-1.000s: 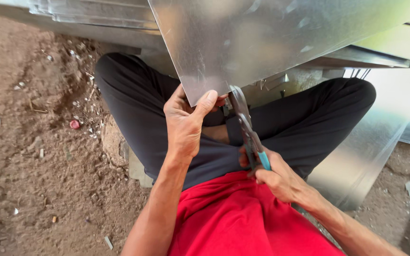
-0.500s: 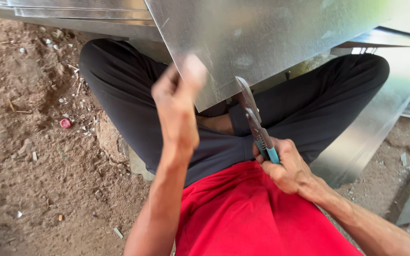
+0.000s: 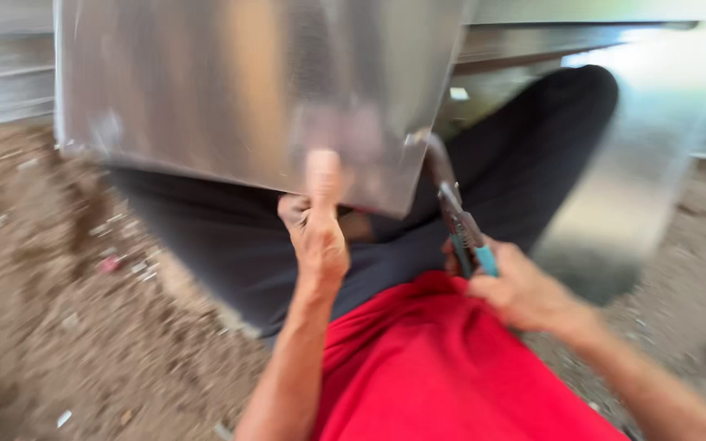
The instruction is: The person cuts small notches into the edges of several rectangular sheet metal pieces using snips while sitting on the ground, then stacks them on top of a larger pile of metal sheets.
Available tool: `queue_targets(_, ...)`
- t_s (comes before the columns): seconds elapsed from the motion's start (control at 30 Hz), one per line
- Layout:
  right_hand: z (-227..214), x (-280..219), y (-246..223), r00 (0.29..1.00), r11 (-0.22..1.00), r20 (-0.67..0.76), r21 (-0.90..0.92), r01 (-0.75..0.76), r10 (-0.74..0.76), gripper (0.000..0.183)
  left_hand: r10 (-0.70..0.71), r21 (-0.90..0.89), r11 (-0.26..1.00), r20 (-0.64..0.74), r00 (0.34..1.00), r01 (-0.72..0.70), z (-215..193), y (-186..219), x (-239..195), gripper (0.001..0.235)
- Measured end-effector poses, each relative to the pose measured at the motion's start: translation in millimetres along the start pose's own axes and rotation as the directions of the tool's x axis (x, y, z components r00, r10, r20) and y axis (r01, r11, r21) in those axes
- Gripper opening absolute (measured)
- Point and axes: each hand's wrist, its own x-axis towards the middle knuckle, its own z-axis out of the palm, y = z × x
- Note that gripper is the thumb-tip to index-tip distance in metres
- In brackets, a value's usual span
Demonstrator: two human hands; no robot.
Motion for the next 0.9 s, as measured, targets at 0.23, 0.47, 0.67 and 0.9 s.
queue_targets(0.23, 30.1, -27.2, 37.1, 0.991, 0.834, -0.067, 0.536, 0.134, -0.116, 0.075, -0.490, 0.145, 0.872, 0.265, 0.830, 0.468, 73.5, -25.3, -6.5, 0.033)
queue_targets(0.47, 18.5, -18.7, 24.3, 0.989, 0.864, -0.110, 0.483, 0.142, -0.101, 0.083, -0.233, -0.017, 0.967, 0.340, 0.911, 0.253, 81.6, -22.3, -6.4, 0.048)
queue_targets(0.67, 4.0, -17.9, 13.9, 0.994, 0.893, -0.074, 0.437, 0.105, -0.081, 0.083, -0.354, 0.061, 0.934, 0.293, 0.888, 0.352, 76.0, -29.5, -10.2, 0.041)
queue_targets(0.9, 1.6, -6.4, 28.7, 0.978, 0.977, -0.205, 0.196, 0.080, -0.039, 0.039, -0.468, 0.265, 0.856, 0.033, 0.883, 0.444, 71.2, -40.7, -22.0, 0.033)
